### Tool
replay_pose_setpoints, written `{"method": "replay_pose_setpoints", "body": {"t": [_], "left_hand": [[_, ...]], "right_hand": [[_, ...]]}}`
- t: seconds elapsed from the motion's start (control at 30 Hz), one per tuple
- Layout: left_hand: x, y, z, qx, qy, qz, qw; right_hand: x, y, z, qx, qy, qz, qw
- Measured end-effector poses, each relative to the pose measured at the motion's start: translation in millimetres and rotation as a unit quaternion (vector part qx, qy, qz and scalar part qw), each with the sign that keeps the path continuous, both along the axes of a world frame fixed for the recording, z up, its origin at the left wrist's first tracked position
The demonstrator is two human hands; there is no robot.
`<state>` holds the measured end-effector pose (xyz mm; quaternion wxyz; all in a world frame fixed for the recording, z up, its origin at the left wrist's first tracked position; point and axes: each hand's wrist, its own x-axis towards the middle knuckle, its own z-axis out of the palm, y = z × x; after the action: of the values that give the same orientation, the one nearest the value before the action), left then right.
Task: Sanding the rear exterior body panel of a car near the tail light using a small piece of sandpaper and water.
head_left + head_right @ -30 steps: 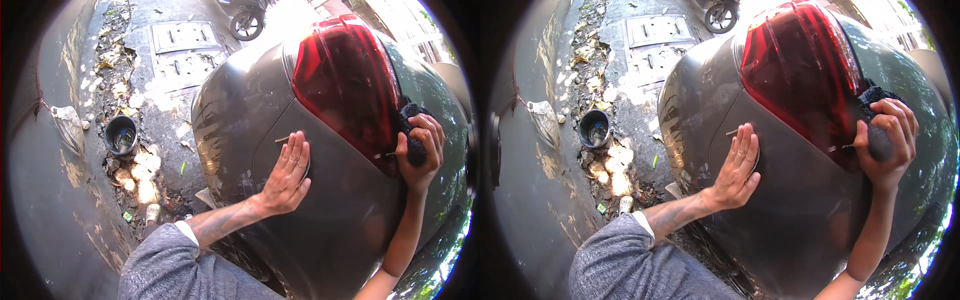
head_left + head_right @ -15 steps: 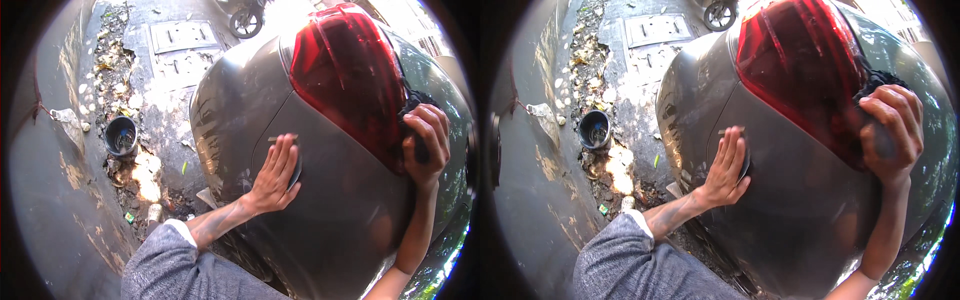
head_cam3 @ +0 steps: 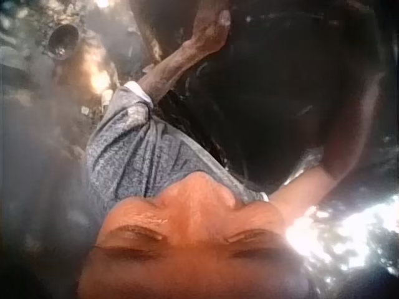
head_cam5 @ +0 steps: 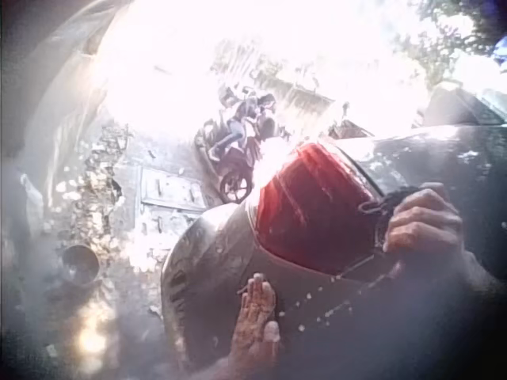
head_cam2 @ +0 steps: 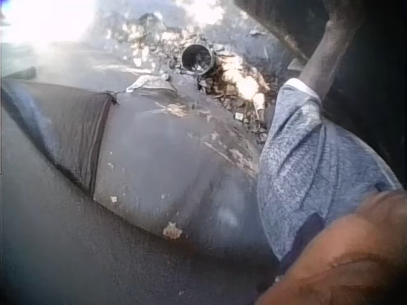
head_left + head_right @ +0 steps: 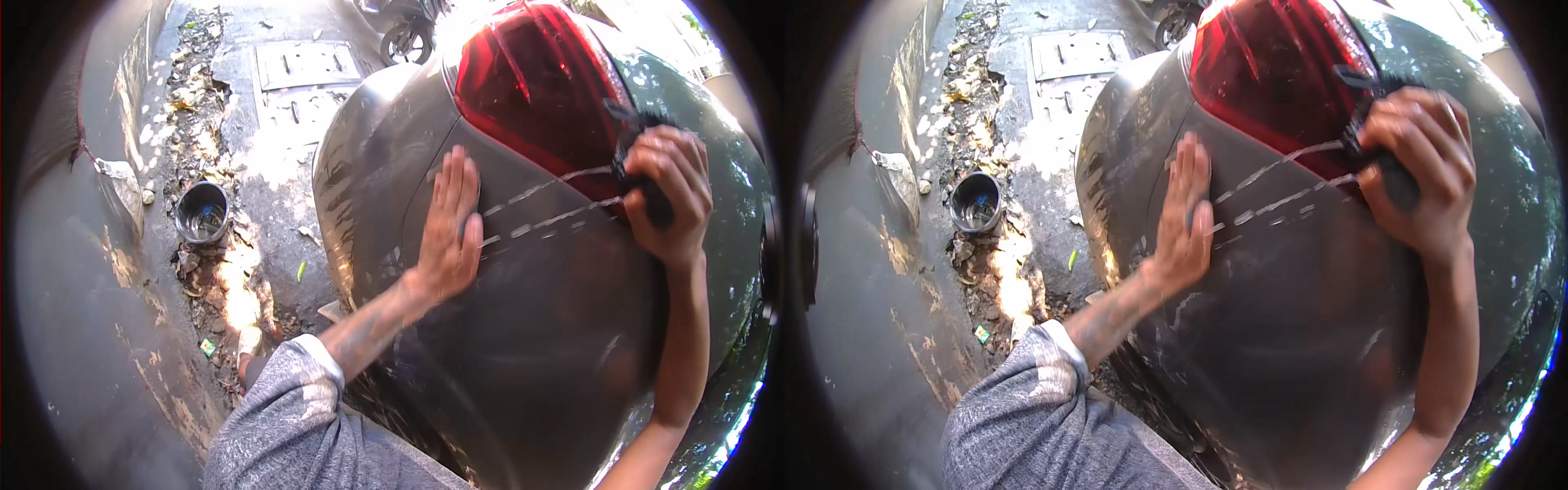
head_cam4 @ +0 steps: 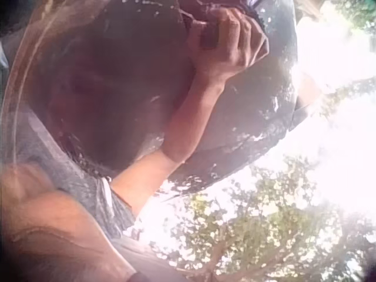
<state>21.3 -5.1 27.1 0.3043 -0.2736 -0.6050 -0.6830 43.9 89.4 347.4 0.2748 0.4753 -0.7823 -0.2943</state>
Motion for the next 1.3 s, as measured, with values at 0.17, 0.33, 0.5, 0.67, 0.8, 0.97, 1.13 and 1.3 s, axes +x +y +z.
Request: {"method": "replay_pose_setpoints", "body": {"t": [0.17,0.33,0.5,0.67,0.8,0.97,1.13,1.3], "left_hand": [[-5.1,42.1,-18.7,0.343,0.059,-0.145,0.926],[47.5,38.7,-14.0,0.013,0.002,0.003,1.0],[-9.6,6.4,10.4,0.01,-0.031,0.0,0.999],[53.4,29.0,-38.3,0.016,-0.012,-0.043,0.999],[-14.1,5.7,-25.9,0.009,-0.019,0.012,1.0],[23.5,18.2,-73.2,0.023,-0.017,-0.052,0.998],[2.5,-0.2,-63.1,0.022,-0.057,-0.015,0.998],[-14.3,-0.2,-54.5,0.023,-0.01,-0.042,0.999]], "right_hand": [[83.3,76.7,0.9,-0.053,0.019,-0.072,0.996],[83.4,65.8,4.4,-0.05,0.044,-0.073,0.995],[81.2,71.1,3.6,-0.065,0.029,-0.062,0.996],[77.6,75.7,0.4,-0.073,0.031,-0.056,0.995],[81.3,73.3,1.8,-0.072,0.026,-0.058,0.995],[81.7,81.9,1.8,-0.063,0.018,-0.082,0.994],[73.4,85.2,-1.1,-0.074,0.008,-0.088,0.993],[79.3,76.3,4.8,-0.061,0.007,-0.121,0.991]]}}
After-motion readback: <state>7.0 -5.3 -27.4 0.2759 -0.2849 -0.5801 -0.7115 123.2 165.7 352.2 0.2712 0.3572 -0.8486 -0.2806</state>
